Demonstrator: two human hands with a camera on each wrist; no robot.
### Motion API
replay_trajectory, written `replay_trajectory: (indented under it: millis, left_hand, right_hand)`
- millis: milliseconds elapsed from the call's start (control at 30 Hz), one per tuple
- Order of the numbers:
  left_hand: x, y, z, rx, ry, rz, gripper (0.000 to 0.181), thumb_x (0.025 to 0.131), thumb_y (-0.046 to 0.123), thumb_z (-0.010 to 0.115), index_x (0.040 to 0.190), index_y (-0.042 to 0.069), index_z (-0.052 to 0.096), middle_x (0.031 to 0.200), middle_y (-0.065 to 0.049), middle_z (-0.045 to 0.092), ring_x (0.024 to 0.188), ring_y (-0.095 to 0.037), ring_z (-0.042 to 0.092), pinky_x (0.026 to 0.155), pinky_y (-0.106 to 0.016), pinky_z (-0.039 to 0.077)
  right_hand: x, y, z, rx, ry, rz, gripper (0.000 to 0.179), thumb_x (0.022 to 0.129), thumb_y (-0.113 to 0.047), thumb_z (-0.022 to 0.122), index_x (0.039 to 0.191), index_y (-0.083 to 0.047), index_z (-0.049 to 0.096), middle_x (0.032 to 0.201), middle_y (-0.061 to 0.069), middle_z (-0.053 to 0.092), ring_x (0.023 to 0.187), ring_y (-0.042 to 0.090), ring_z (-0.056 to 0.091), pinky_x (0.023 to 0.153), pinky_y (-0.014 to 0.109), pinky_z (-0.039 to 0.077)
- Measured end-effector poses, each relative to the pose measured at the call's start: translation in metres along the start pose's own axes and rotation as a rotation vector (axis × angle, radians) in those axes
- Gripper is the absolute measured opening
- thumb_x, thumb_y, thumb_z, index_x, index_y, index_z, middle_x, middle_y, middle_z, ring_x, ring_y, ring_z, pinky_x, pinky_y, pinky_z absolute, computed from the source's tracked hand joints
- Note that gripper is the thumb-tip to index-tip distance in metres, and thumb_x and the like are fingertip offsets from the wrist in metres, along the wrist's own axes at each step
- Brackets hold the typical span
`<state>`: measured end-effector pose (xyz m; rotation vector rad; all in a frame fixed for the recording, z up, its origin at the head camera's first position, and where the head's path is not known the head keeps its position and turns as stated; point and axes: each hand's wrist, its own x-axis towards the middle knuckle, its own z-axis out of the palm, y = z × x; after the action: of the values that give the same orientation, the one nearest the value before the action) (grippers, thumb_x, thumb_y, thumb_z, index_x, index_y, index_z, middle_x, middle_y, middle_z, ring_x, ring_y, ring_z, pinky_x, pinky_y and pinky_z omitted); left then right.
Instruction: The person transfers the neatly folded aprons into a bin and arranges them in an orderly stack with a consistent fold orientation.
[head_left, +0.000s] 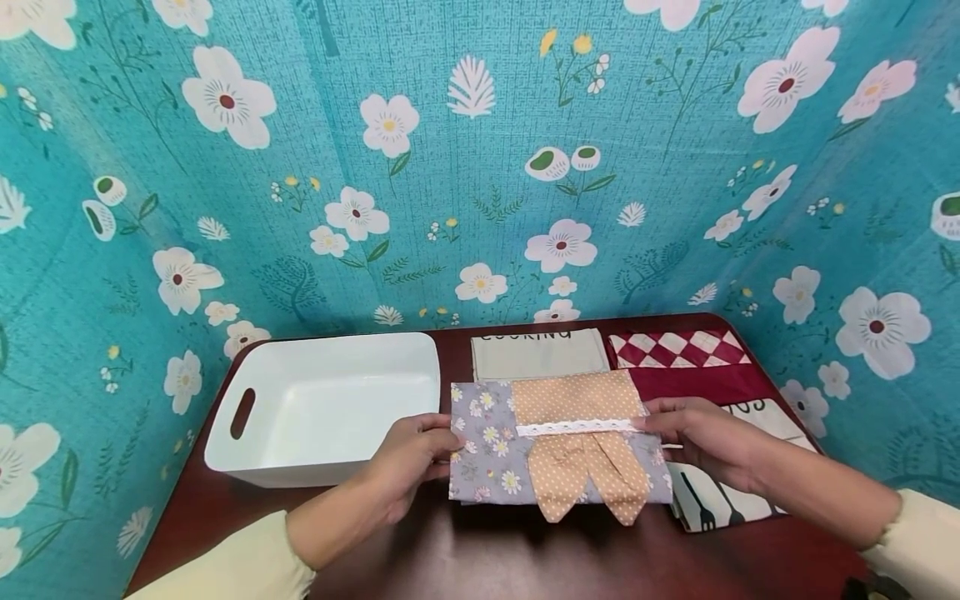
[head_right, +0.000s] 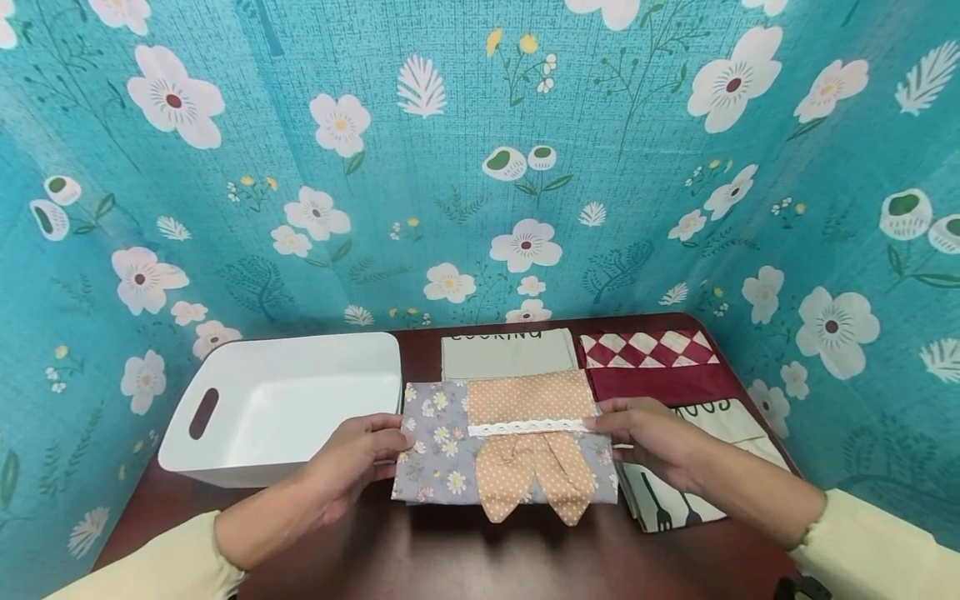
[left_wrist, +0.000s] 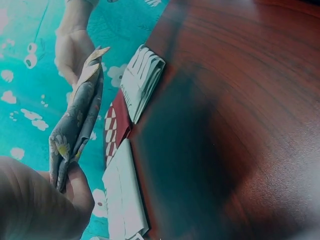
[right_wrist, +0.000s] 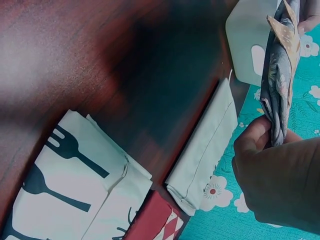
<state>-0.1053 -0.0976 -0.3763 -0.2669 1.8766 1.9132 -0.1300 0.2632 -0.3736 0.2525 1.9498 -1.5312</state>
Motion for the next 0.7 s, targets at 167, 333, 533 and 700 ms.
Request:
replay_trajectory:
  millis: [167, 333, 533, 700]
  left_hand:
    - [-0.001, 0.001, -0.004, 0.005, 0.022, -0.018, 0.041, 0.083, 0.008, 0.059, 0.122, -0.005, 0.052, 0.094, -0.008, 0.063, 0.08, -0.016, 0.058, 0.071, -0.028, 0.052]
    - [-0.002, 0.003, -0.008, 0.01, 0.057, -0.022, 0.041, 0.083, 0.009, 0.061, 0.122, -0.005, 0.053, 0.095, -0.009, 0.063, 0.082, -0.017, 0.058, 0.073, -0.029, 0.052]
    - [-0.002, 0.008, -0.014, -0.008, 0.092, -0.023, 0.038, 0.083, 0.008, 0.062, 0.119, -0.002, 0.057, 0.093, -0.007, 0.065, 0.081, -0.016, 0.059, 0.071, -0.028, 0.052]
    - [-0.003, 0.013, -0.019, -0.014, 0.107, -0.024, 0.036, 0.084, 0.011, 0.062, 0.118, 0.0, 0.059, 0.091, -0.006, 0.066, 0.081, -0.016, 0.061, 0.067, -0.027, 0.052]
  right_hand:
    - [0.003, -0.002, 0.004, 0.012, 0.023, 0.01, 0.05, 0.088, -0.027, 0.064, 0.128, 0.0, 0.049, 0.11, 0.007, 0.066, 0.099, 0.023, 0.061, 0.085, 0.039, 0.05]
    - [0.005, -0.004, 0.006, 0.033, -0.006, -0.02, 0.045, 0.09, -0.027, 0.062, 0.124, 0.0, 0.053, 0.106, 0.004, 0.068, 0.096, 0.021, 0.063, 0.084, 0.039, 0.051]
    - [0.007, -0.005, 0.008, 0.06, -0.058, -0.062, 0.038, 0.093, -0.026, 0.059, 0.121, -0.001, 0.055, 0.103, 0.002, 0.069, 0.095, 0.018, 0.064, 0.085, 0.038, 0.051]
    - [0.01, -0.008, 0.014, 0.072, -0.038, -0.061, 0.033, 0.092, -0.026, 0.06, 0.116, -0.002, 0.058, 0.102, 0.002, 0.068, 0.094, 0.019, 0.063, 0.084, 0.038, 0.051]
